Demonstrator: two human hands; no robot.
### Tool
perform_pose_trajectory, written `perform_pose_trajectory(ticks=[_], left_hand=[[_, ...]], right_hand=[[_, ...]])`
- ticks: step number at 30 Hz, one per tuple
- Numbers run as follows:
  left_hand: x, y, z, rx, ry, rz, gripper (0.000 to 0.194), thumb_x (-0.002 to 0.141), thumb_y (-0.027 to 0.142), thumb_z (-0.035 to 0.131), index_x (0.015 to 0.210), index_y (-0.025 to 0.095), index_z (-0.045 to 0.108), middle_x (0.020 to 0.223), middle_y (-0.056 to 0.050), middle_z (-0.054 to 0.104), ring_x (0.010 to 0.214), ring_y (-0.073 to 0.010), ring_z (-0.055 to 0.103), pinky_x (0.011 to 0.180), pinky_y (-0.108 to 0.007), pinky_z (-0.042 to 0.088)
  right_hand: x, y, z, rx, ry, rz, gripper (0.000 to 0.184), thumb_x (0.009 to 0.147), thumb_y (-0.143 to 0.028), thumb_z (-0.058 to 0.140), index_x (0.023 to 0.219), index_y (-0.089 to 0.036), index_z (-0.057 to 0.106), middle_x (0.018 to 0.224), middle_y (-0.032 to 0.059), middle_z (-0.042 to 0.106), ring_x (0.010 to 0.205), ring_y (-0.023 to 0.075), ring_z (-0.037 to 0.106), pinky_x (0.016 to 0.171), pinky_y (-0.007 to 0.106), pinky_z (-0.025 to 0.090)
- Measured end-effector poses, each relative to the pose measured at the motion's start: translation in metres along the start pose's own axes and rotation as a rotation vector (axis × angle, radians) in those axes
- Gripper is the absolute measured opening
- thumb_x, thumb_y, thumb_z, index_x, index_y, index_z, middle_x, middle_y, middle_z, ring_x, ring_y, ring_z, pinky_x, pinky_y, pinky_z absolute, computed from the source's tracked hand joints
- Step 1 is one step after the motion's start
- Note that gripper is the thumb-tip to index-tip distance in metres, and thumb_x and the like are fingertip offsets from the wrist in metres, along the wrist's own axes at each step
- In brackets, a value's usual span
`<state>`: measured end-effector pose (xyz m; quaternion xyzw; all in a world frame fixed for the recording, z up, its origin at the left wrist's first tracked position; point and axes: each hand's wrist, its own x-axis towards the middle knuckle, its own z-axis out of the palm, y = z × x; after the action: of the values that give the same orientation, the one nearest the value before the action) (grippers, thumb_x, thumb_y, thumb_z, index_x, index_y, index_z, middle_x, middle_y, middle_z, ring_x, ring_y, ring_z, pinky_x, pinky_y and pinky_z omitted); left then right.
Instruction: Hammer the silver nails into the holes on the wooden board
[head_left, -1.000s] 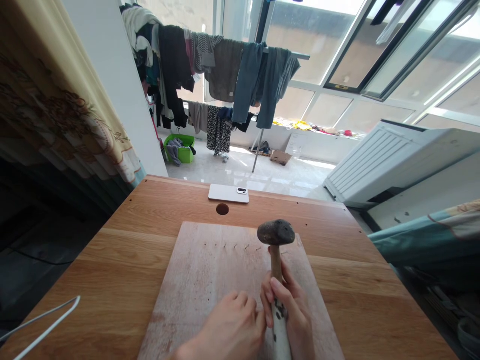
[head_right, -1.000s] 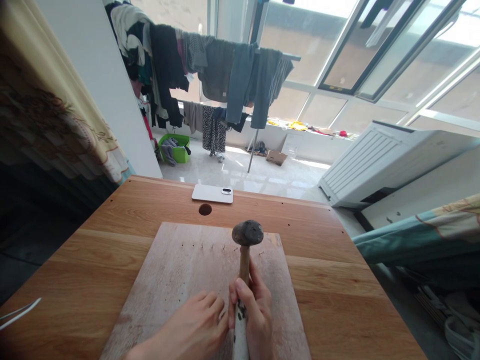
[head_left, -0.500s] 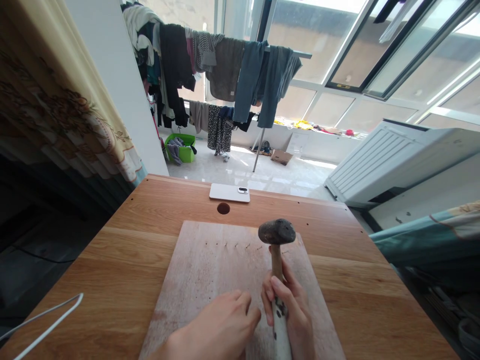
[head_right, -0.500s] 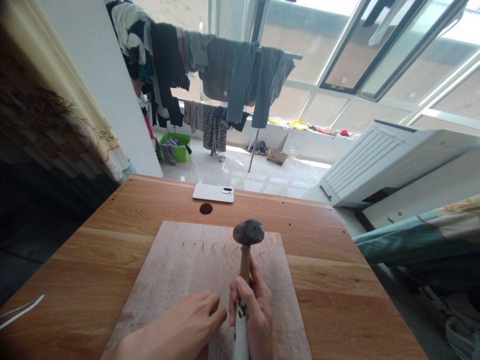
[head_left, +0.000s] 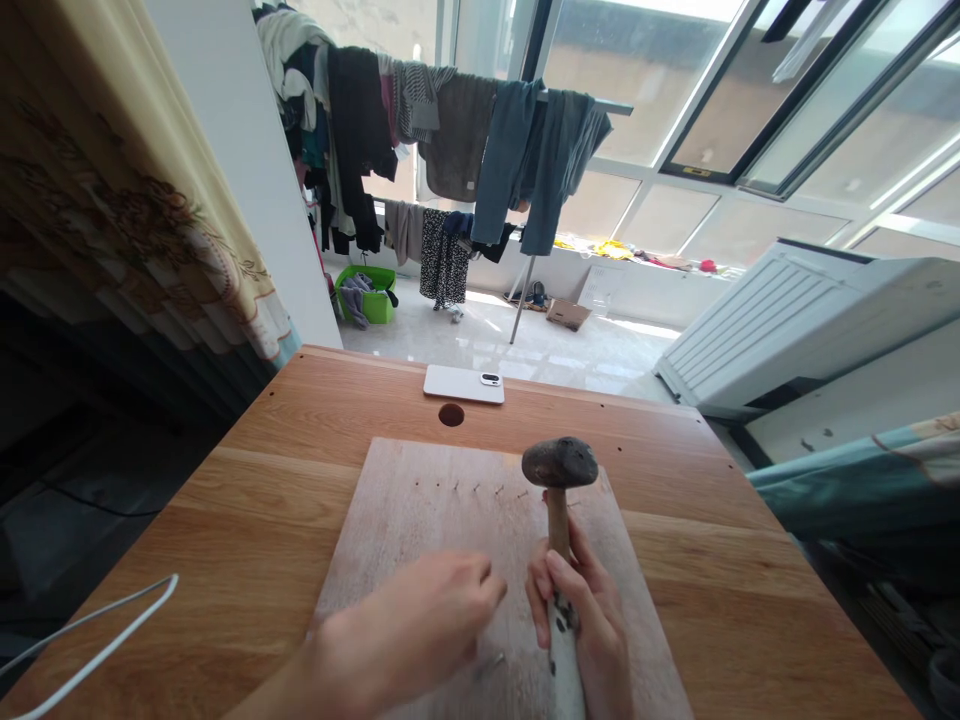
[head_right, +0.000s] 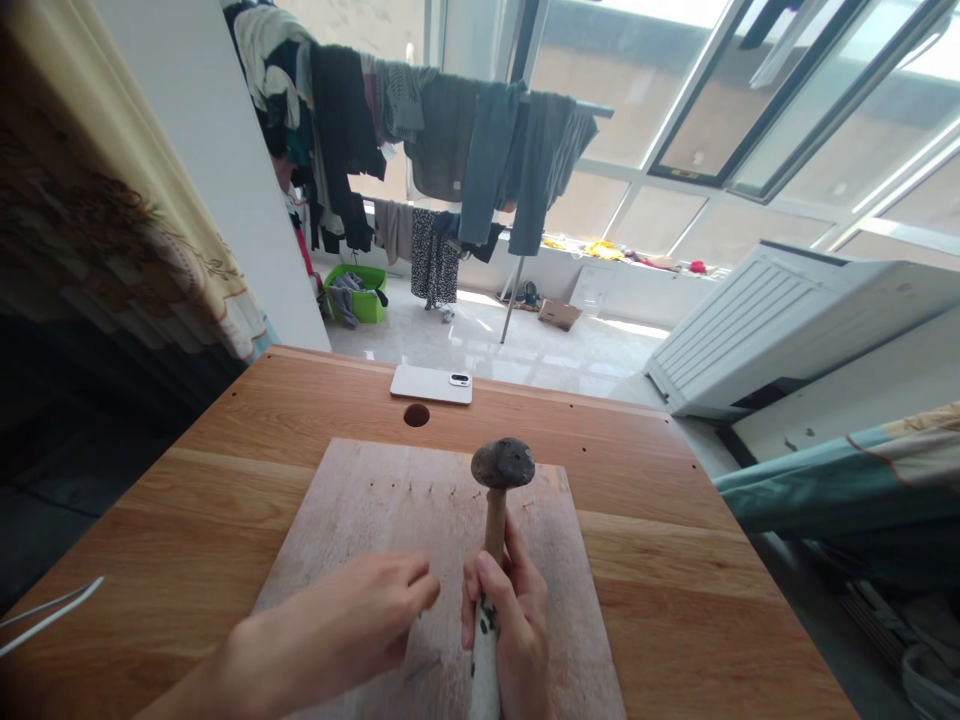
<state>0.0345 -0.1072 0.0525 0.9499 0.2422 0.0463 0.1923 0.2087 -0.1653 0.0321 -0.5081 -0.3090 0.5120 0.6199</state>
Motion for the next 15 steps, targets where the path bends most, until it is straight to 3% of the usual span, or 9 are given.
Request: perform_pose_trajectory(ticks=[3,6,8,11,15], left_hand=[[0.003,-0.041,-0.016,-0.325,0.102,-0.081,0.024,0.075,0.001,0.059,0.087,0.020,0.066,0.091,0.001,0.067,0.074,-0.0129,0.064,0.065,-0.023,0.047],[0.008,-0.080,-0.011,-0.502,0.418,-0.199,0.017,0.079,0.005,0.057,0.085,0.019,0.065,0.085,0.001,0.066,0.074,-0.0125,0.062,0.070,-0.023,0.049],[0.010,-0.096,-0.001,-0.535,0.559,-0.298,0.011,0.083,0.012,0.058,0.086,0.019,0.066,0.081,0.001,0.067,0.072,-0.0126,0.062,0.068,-0.023,0.049],[0.009,-0.104,0.010,-0.552,0.608,-0.366,0.009,0.086,0.018,0.060,0.089,0.020,0.068,0.080,0.002,0.068,0.069,-0.0120,0.062,0.068,-0.023,0.050],[0.006,-0.098,0.011,-0.571,0.600,-0.355,0.010,0.087,0.018,0.059,0.090,0.019,0.069,0.083,0.001,0.070,0.070,-0.0120,0.062,0.070,-0.023,0.050]], right_hand=[[0.000,-0.001,0.002,-0.014,0.009,-0.011,0.070,0.094,-0.050,0.068,0.155,-0.024,0.046,0.063,-0.0081,0.052,0.036,0.0068,0.043,0.035,0.017,0.036],[-0.001,-0.001,0.003,-0.041,-0.004,-0.004,0.068,0.094,-0.050,0.068,0.154,-0.024,0.048,0.063,-0.0077,0.052,0.037,0.0068,0.043,0.036,0.017,0.036],[-0.001,0.000,0.005,-0.046,-0.010,-0.007,0.067,0.095,-0.049,0.067,0.154,-0.024,0.049,0.064,-0.0077,0.052,0.036,0.0063,0.044,0.036,0.017,0.036],[0.001,-0.001,0.010,-0.001,-0.037,-0.015,0.064,0.095,-0.048,0.068,0.152,-0.024,0.051,0.063,-0.0079,0.052,0.034,0.0055,0.043,0.032,0.015,0.034],[0.005,-0.007,0.026,0.046,-0.117,0.022,0.060,0.095,-0.047,0.069,0.148,-0.023,0.056,0.065,-0.0072,0.054,0.036,0.0053,0.047,0.033,0.013,0.035]])
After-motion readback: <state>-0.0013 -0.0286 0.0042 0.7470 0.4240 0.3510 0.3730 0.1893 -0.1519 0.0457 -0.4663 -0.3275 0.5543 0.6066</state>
